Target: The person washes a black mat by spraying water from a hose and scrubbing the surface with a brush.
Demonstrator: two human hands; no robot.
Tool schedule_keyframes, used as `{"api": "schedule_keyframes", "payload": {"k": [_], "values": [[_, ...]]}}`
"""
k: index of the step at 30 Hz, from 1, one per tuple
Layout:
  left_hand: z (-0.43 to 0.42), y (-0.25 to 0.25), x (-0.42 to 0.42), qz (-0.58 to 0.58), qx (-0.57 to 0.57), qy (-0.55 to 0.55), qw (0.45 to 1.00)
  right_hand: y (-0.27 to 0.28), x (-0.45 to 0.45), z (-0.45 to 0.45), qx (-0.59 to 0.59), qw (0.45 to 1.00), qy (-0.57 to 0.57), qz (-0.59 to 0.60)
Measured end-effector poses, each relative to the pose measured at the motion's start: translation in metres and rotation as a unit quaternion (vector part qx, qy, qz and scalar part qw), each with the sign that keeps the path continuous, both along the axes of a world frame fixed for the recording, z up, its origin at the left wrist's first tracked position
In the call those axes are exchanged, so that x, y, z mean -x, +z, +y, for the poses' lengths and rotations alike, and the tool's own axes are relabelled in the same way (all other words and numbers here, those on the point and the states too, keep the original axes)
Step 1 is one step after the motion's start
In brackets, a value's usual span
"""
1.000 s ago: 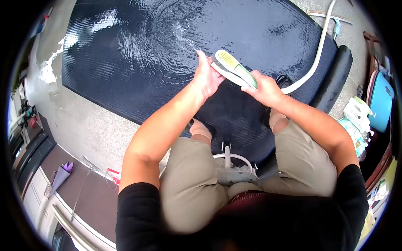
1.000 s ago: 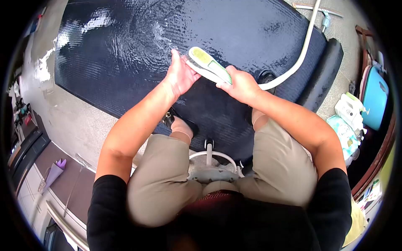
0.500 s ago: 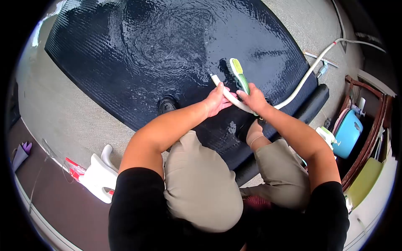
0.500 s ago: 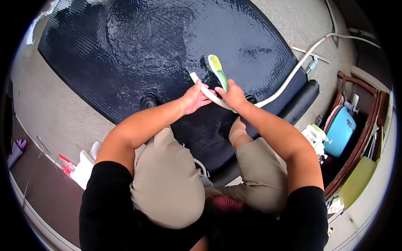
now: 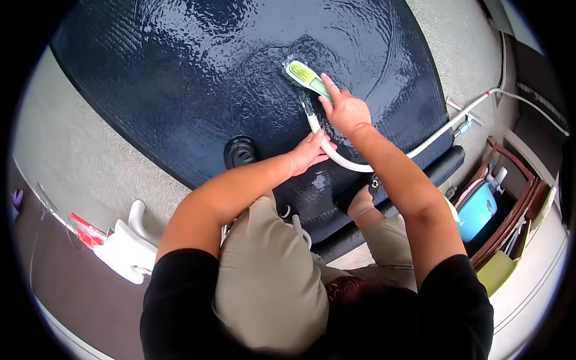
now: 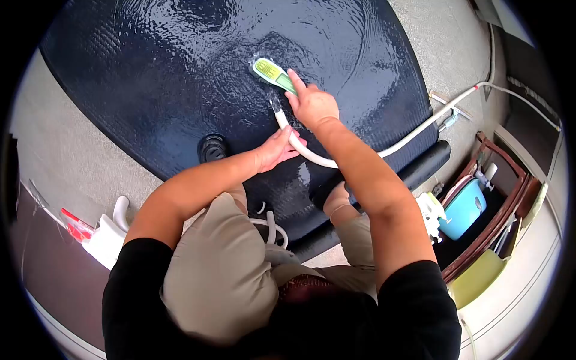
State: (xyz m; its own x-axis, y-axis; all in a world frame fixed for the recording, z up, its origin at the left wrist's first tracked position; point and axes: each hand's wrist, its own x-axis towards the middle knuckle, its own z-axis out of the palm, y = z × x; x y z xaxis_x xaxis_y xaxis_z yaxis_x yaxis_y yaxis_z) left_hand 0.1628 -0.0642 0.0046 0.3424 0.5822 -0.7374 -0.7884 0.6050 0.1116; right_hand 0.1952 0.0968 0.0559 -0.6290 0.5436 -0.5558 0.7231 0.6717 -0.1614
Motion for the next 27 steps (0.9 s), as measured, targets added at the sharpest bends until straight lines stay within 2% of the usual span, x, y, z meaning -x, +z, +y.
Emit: {"api": "schedule_keyframes", "payload": {"k": [1,4,6,9,11,13,14,15,17,18,19,22,24,25,27], "values": [[0.001,0.0,0.004,0.012,-0.012,-0.004,1.0,0.002,0.027,-0.001,-0.002,1.0,-0.019,0.018],[-0.002,0.012,0.016,0.024,-0.003,-0.002,1.0,0.002,0.037,-0.016,0.009,0.999,-0.048,-0.007],[-0.007,0.01,0.017,0.014,-0.004,0.009,1.0,0.002,-0.018,-0.023,0.043,0.999,-0.012,-0.017],[-0.019,-0.004,0.011,0.012,0.01,0.043,0.999,0.004,-0.123,-0.037,0.025,0.999,0.039,-0.019],[-0.021,-0.006,0.016,0.02,0.015,0.052,0.998,0.006,-0.141,-0.037,0.026,0.998,0.051,-0.009],[-0.018,-0.017,0.023,0.078,-0.021,0.088,0.993,-0.003,-0.076,-0.028,-0.027,0.996,0.087,-0.005],[-0.021,-0.007,0.023,0.079,-0.001,0.092,0.993,-0.001,-0.075,-0.031,-0.007,0.997,0.078,0.007],[-0.013,-0.011,0.029,0.102,0.002,0.083,0.991,-0.007,-0.038,-0.025,-0.02,0.997,0.073,0.015],[-0.004,-0.018,0.044,0.125,-0.011,0.08,0.989,-0.015,0.052,-0.024,-0.02,0.999,0.004,0.037],[0.001,-0.017,0.062,0.158,-0.029,0.08,0.984,-0.004,0.129,-0.02,0.016,0.998,-0.049,0.033],[0.004,-0.015,0.067,0.174,-0.007,0.078,0.982,0.006,0.151,-0.02,0.044,0.996,-0.077,0.017],[0.006,-0.022,0.072,0.219,0.005,0.06,0.974,-0.01,0.133,-0.031,0.042,0.995,-0.087,0.039],[0.003,-0.012,0.07,0.194,0.021,0.069,0.978,-0.008,0.084,-0.044,0.033,0.997,-0.074,0.015],[-0.003,-0.027,0.062,0.215,0.003,0.053,0.975,-0.005,0.048,-0.049,0.024,0.997,-0.067,-0.001],[-0.007,-0.021,0.065,0.213,-0.027,0.048,0.975,0.004,-0.002,-0.057,0.016,0.997,-0.077,-0.018]]}}
